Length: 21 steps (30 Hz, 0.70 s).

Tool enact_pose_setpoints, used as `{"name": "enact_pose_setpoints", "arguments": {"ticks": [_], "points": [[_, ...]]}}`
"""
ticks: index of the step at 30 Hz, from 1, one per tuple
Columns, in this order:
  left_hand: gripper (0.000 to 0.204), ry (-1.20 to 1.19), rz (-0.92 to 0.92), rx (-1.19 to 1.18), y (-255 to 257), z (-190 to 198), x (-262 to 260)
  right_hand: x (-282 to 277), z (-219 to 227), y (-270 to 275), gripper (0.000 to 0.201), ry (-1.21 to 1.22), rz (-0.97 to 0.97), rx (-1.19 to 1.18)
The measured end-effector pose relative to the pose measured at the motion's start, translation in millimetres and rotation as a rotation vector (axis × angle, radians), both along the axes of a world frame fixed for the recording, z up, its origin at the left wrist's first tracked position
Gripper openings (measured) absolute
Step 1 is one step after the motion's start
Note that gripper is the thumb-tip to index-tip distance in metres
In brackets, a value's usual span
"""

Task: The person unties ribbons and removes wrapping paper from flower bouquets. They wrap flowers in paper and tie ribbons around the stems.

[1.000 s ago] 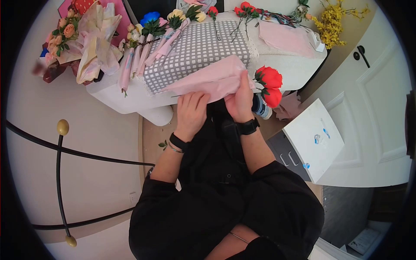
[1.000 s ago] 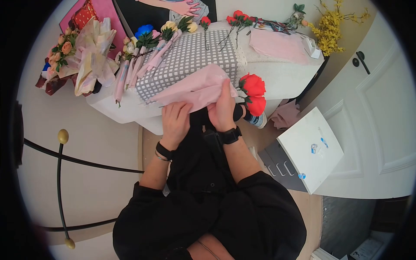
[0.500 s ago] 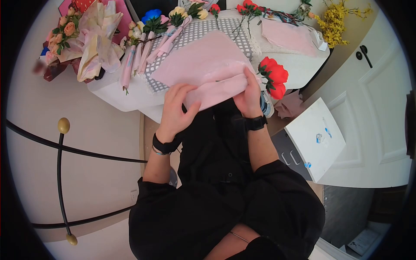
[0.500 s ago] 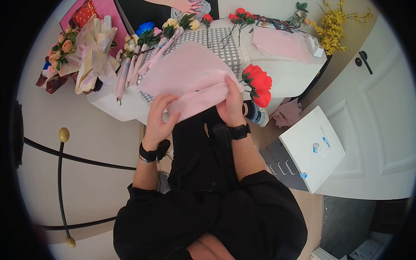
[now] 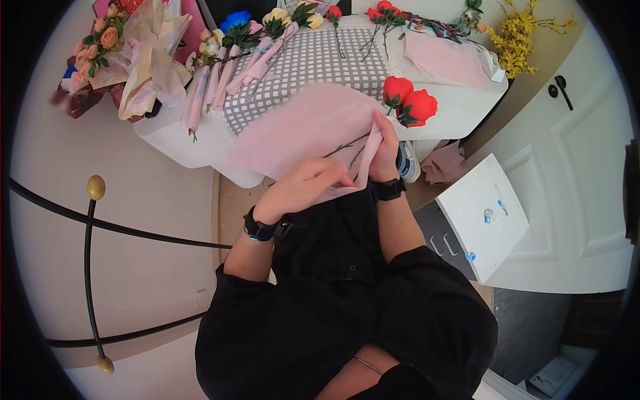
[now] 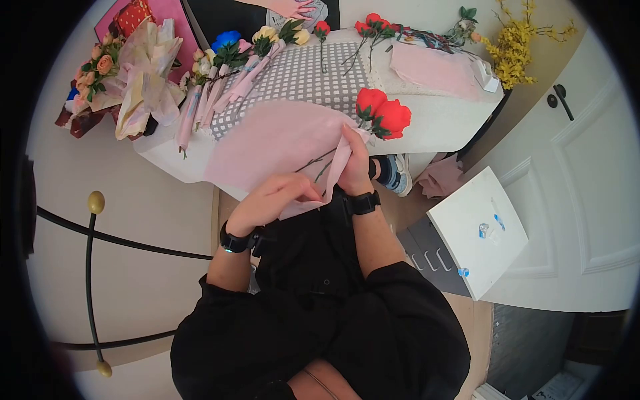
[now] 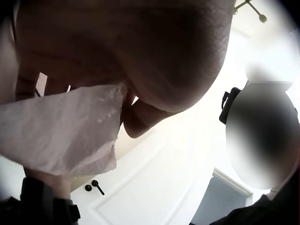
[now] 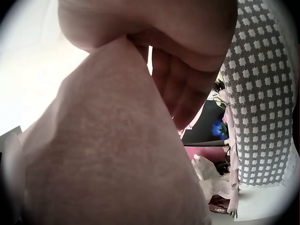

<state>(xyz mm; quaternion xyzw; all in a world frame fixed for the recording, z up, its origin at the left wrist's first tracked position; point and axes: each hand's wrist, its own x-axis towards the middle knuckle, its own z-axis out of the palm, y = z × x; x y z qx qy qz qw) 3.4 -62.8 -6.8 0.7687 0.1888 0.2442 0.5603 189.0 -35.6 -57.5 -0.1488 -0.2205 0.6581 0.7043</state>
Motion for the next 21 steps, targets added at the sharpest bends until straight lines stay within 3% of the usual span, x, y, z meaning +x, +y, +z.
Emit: {"name": "enact_pose_setpoints", "arguments": {"ticks": [2,3,5,12,15,18,21], "points": [[0.032,0.096,0.185,-0.163,6,-1,0,-2,5,-3,0.033,-0.001,-0.008,0.021],[0.032,0.095,0.184,-0.164,4,-2,3,-2,7,-4,0.033,0.0,-0.016,0.043],[0.033,0.131,0.384,-0.193,-1,-2,10,0,3,-3,0.033,-0.031,-0.012,0.051],[0.025,0.092,0.21,-0.258,5,-12,14,3,-17,7,0.033,-0.179,-0.06,0.084],[0.022,0.038,0.238,-0.261,6,-17,11,0,-10,4,0.034,-0.139,-0.004,0.115],[0.019,0.111,0.279,-0.258,3,-1,8,-3,6,-5,0.036,-0.07,0.11,0.147],[0.015,0.304,0.401,-0.111,-4,3,11,-2,-3,2,0.038,-0.112,0.096,0.156]]}}
